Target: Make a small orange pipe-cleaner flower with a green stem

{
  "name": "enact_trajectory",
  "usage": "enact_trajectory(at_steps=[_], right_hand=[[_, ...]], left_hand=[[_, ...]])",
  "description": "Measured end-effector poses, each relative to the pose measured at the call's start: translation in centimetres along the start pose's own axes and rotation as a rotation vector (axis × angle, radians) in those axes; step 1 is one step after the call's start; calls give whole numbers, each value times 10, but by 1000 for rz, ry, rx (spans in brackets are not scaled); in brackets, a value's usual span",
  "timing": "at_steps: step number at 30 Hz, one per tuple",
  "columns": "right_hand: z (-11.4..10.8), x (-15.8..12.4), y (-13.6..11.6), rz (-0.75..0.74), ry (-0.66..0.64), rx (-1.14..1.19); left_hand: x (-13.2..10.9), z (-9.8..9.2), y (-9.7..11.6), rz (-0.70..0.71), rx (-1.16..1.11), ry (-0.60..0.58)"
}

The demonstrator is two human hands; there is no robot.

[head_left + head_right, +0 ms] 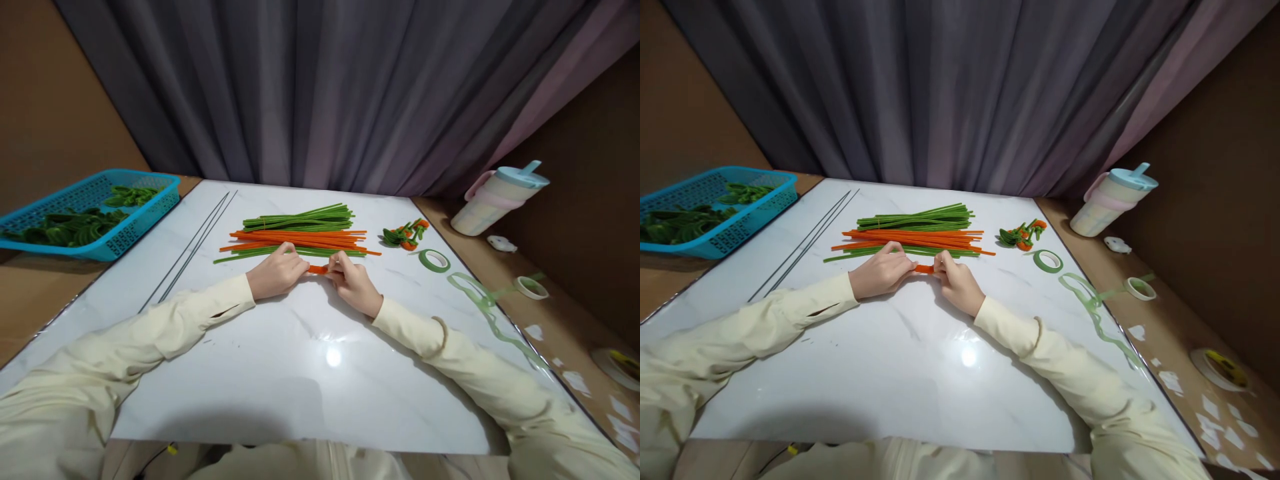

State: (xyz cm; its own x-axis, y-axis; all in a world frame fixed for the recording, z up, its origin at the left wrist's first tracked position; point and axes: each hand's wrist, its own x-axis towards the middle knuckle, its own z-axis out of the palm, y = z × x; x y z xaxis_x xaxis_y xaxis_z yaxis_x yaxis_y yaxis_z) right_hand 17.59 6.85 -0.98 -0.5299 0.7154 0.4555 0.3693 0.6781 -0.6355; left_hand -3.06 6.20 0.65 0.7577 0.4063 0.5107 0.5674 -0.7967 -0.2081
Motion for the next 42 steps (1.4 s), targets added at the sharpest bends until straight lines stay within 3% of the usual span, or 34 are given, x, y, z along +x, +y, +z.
enact_trajectory(at_steps=[7, 12, 17, 23, 28, 38, 42], right_hand=[[1, -3, -11, 7, -28, -168], [1, -1, -14, 34, -57, -130], [-1, 3, -14, 44, 28, -66], [0, 2, -5, -83, 125, -376], [1, 2, 2, -150, 98, -531], [-2, 0, -8, -321, 39, -885], [-2, 1, -9, -371, 14, -954]], left_hand=[[-2, 2, -2, 80, 128, 31], [-5, 6, -2, -5, 22, 6], [-5, 4, 0, -48, -24, -4], [-3, 3, 2, -106, -29, 20], [-3, 4, 3, -162, -57, 8], [0, 2, 12, -344, -202, -40], [2, 0, 13, -465, -333, -132]])
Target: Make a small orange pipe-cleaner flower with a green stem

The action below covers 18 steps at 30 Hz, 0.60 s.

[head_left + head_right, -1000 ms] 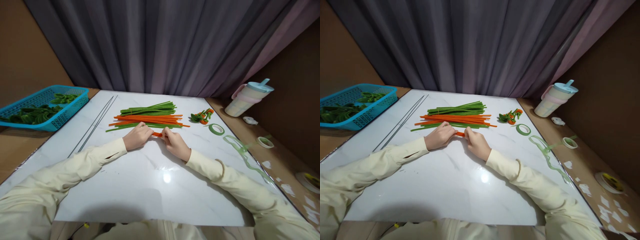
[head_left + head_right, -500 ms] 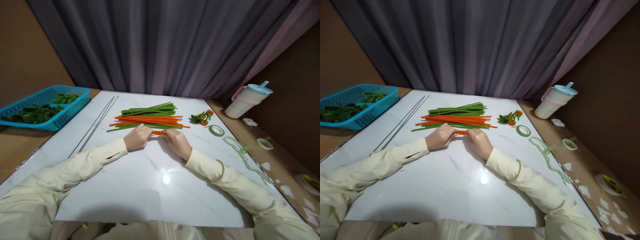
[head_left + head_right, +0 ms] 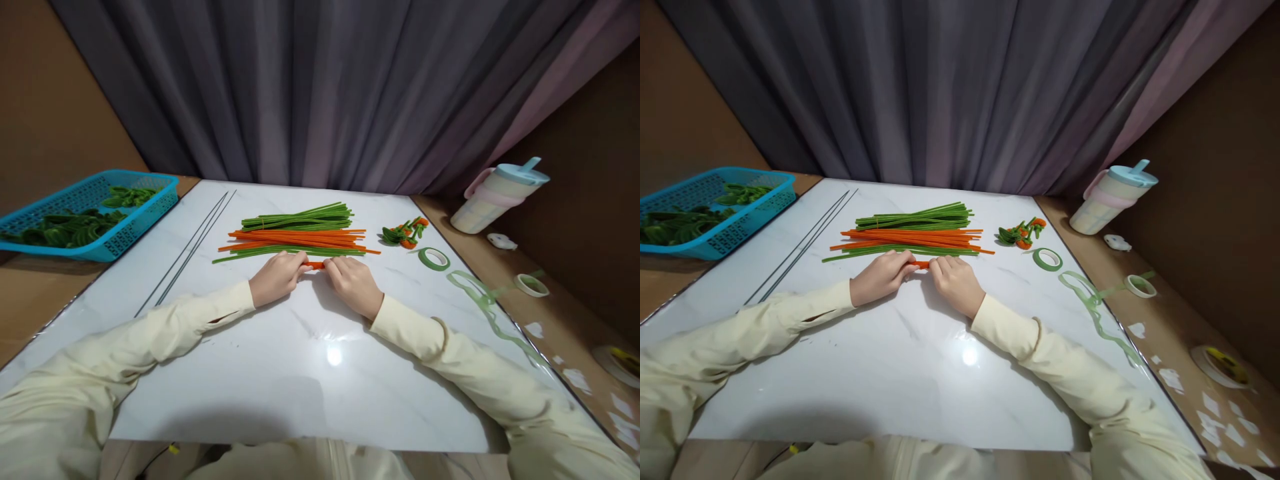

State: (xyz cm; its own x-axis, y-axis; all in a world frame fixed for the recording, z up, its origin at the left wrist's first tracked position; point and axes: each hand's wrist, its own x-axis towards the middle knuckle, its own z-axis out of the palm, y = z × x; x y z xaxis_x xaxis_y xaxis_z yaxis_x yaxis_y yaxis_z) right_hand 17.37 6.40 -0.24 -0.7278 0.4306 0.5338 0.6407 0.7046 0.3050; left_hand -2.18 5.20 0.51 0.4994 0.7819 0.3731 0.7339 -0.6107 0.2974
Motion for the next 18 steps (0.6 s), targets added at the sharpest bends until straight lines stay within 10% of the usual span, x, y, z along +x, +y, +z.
enact_trajectory(at_steps=[9, 18], right_hand=[[-1, 0, -1, -38, -66, 28], [-2, 1, -2, -43, -42, 77]], left_hand=[[13, -27, -3, 17, -229, -290], [14, -30, 4, -9, -352, -309]])
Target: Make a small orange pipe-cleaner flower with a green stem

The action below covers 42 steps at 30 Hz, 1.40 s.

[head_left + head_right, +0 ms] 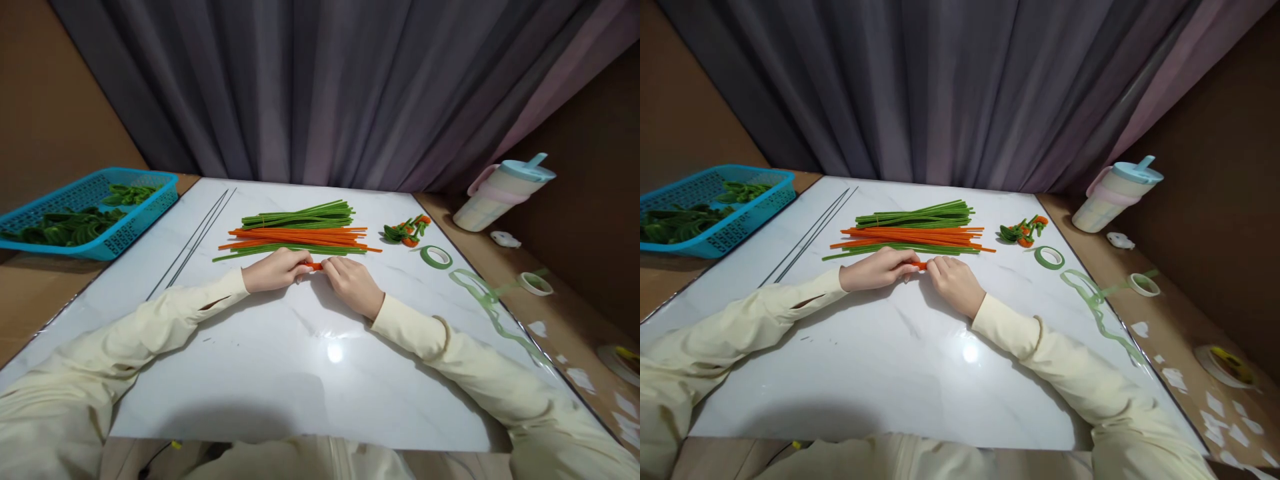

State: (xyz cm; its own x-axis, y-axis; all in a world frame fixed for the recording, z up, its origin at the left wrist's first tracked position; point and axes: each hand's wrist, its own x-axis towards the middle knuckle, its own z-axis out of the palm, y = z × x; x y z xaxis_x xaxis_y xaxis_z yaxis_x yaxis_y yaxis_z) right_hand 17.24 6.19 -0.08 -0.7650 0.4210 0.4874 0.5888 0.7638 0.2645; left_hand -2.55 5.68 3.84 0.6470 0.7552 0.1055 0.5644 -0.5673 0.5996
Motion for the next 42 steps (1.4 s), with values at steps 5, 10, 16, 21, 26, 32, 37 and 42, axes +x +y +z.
enact_trajectory(at_steps=[5, 10, 16, 21, 26, 32, 37, 42], right_hand=[[-2, 0, -2, -7, -19, 28], [-2, 1, -4, -32, -14, 40], [0, 1, -8, -52, -31, 68], [2, 1, -11, -34, -28, 65], [4, 0, -12, -22, -22, 22], [5, 0, -14, 35, -100, 53], [5, 1, -13, 83, -230, 153], [6, 3, -11, 112, -337, 252]], left_hand=[[0, -1, 2, -12, -34, -14], [0, 1, 3, -36, -59, -20], [1, 1, 5, -59, -72, -8], [2, 3, 4, -25, -60, 7], [1, 7, 2, 41, -25, 2], [1, 15, 0, 29, 25, 43], [-3, 29, -7, -15, 147, 123], [-6, 41, -8, -58, 340, 139]])
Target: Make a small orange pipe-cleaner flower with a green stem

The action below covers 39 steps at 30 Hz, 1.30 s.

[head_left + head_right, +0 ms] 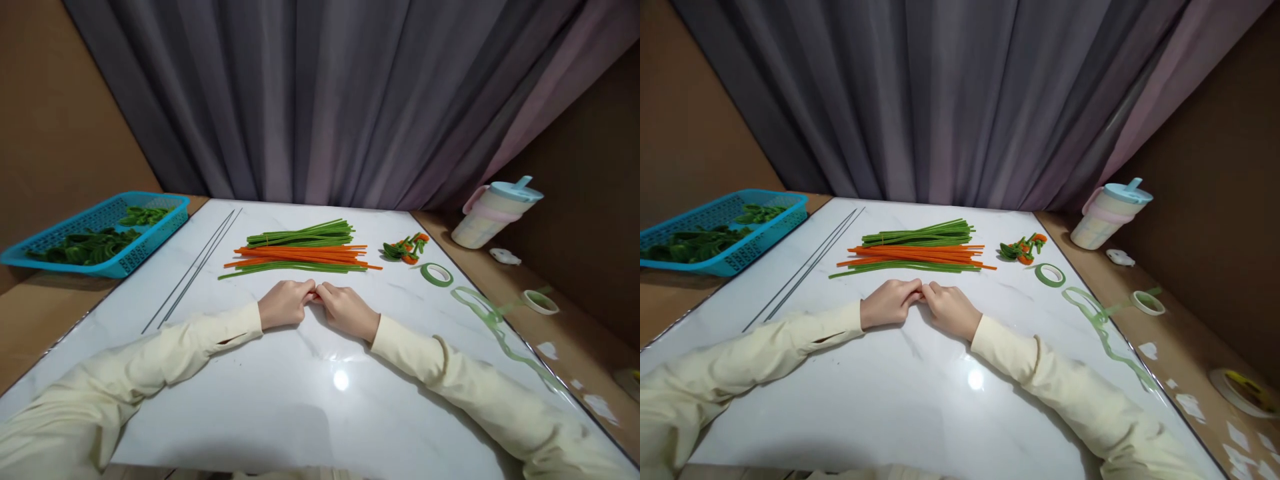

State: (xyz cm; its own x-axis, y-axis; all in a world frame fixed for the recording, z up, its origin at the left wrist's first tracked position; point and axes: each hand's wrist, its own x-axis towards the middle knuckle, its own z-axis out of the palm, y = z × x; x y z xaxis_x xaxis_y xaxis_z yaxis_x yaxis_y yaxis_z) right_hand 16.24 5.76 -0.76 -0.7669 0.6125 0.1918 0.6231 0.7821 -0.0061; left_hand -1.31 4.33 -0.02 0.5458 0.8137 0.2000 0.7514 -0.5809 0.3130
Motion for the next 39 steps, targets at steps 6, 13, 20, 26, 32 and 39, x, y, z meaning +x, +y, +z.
enact_trajectory(at_steps=[6, 13, 20, 26, 32, 39], right_hand=[[-3, 1, 0, 32, -77, 44], [-7, 1, 0, 46, -105, 88], [-8, 1, 0, 46, -106, 90], [-8, 1, 0, 53, -116, 82], [-9, 2, -1, 58, -122, 80], [-12, 1, -2, 52, -129, 111]], left_hand=[[0, 1, 2, 10, 81, -7], [0, 0, 0, 50, 145, -31], [1, 1, -2, 74, 152, -27], [0, 2, -4, 85, 135, -18], [1, -2, 0, 84, 101, 1], [0, -5, 6, 71, 50, 40]])
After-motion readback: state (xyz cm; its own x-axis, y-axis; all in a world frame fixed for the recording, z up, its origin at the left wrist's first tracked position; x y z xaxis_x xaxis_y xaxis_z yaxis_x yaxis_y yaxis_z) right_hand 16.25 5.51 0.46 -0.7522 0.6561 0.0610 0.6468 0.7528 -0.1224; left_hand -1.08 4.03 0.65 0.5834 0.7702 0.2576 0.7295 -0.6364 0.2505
